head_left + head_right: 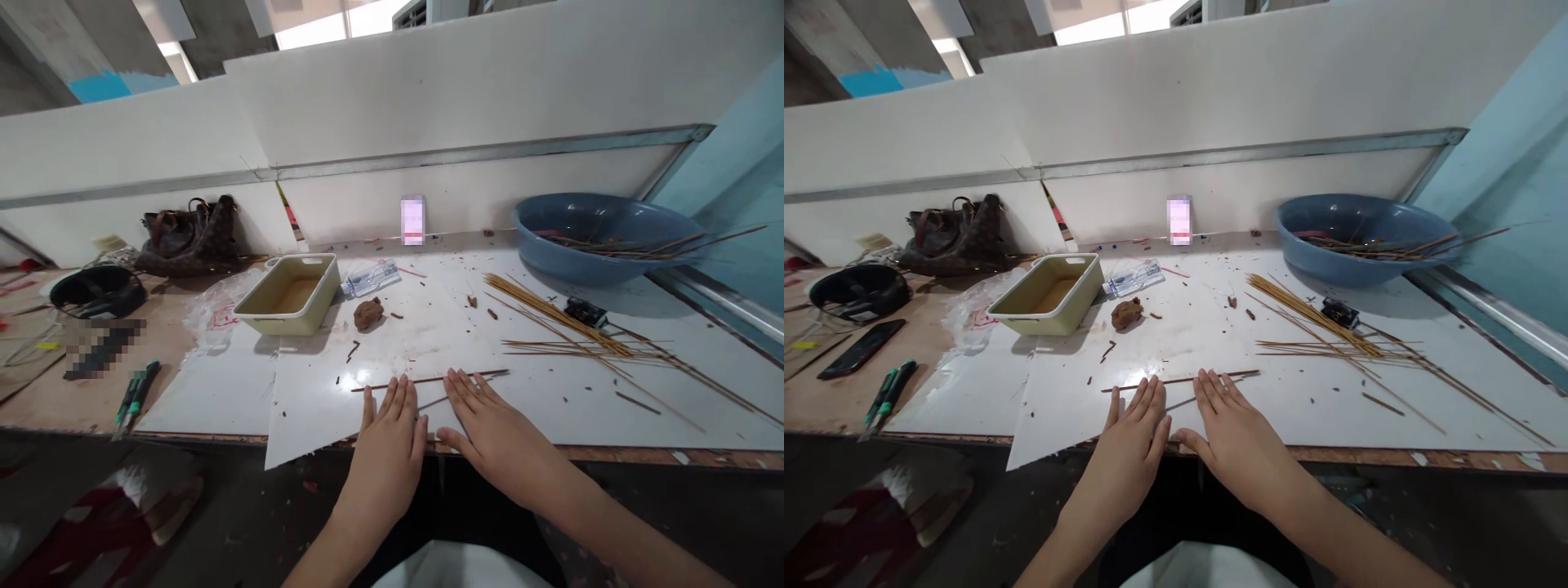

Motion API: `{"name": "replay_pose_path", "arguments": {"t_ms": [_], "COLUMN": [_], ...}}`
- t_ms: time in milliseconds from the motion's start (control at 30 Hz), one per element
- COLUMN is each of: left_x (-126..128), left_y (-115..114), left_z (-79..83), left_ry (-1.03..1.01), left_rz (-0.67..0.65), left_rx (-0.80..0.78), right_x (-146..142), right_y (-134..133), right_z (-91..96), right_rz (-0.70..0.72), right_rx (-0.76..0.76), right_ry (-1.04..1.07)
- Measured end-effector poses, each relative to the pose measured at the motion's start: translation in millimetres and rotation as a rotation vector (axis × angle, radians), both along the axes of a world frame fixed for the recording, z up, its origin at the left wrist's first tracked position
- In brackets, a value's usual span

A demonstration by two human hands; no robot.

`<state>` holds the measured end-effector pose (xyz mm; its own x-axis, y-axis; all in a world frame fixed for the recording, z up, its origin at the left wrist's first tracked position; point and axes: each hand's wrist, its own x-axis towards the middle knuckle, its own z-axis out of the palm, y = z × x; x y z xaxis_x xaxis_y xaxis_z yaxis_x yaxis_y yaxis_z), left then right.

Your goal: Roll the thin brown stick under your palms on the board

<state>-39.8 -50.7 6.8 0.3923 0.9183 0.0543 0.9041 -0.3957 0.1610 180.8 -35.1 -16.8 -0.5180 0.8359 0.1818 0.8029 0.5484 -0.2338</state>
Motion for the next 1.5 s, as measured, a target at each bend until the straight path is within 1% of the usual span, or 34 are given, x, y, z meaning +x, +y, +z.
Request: {"name": "replay_pose_path", "arguments": {"t_ms": [200,333,433,500,633,733,833,967,1067,1167,1233,1300,1400,1467,1500], "left_x": [4,7,6,3,-1,-1,0,0,2,3,3,2,1,1,1], "left_y": [-1,1,-1,-6,-15,-20,-21,-16,-10,-9,-11,-14,-17,-17,-16], "left_z": [3.9,1.1,-2.9,-5.4,-10.2,-12.5,-11.5,-5.7,-2.5,-2.4,-2.6,-2.1,0.1,0.9,0.7], "left_ry": [-0.014,-0.018,-0.019,-0.020,-0.002,0.014,0.019,0.025,0.037,0.040,0.032,0.025,0.026,0.033,0.036], "left_rz": [0.013,0.036,0.038,0.030,0.014,0.009,0.009,0.014,0.021,0.023,0.019,0.014,0.011,0.015,0.018], "left_rx": [0.023,0.051,0.068,0.075,0.082,0.084,0.080,0.055,0.044,0.058,0.065,0.062,0.039,0.022,0.017], "right_x": [-1,-2,-2,-1,-3,-6,-6,-5,-7,-7,0,15,51,76,87], "right_y": [-2,-8,-16,-24,-40,-46,-42,-26,-19,-21,-23,-20,-3,13,21], "right_z": [3.5,4.1,8.3,14.4,27.3,28.7,21.5,10.8,9.7,13.0,15.2,16.1,14.9,12.9,11.8], "right_rz": [0.011,-0.021,-0.025,0.006,0.133,0.174,0.098,0.003,-0.020,-0.003,0.017,-0.002,-0.126,-0.230,-0.236], "right_rx": [-0.029,-0.043,-0.066,-0.094,-0.129,-0.140,-0.136,-0.145,-0.149,-0.139,-0.108,-0.043,0.079,0.107,0.102], "right_ry": [-0.006,-0.028,-0.010,0.003,0.041,0.040,0.024,0.016,0.015,0.021,0.035,0.041,0.023,0.010,0.016]}}
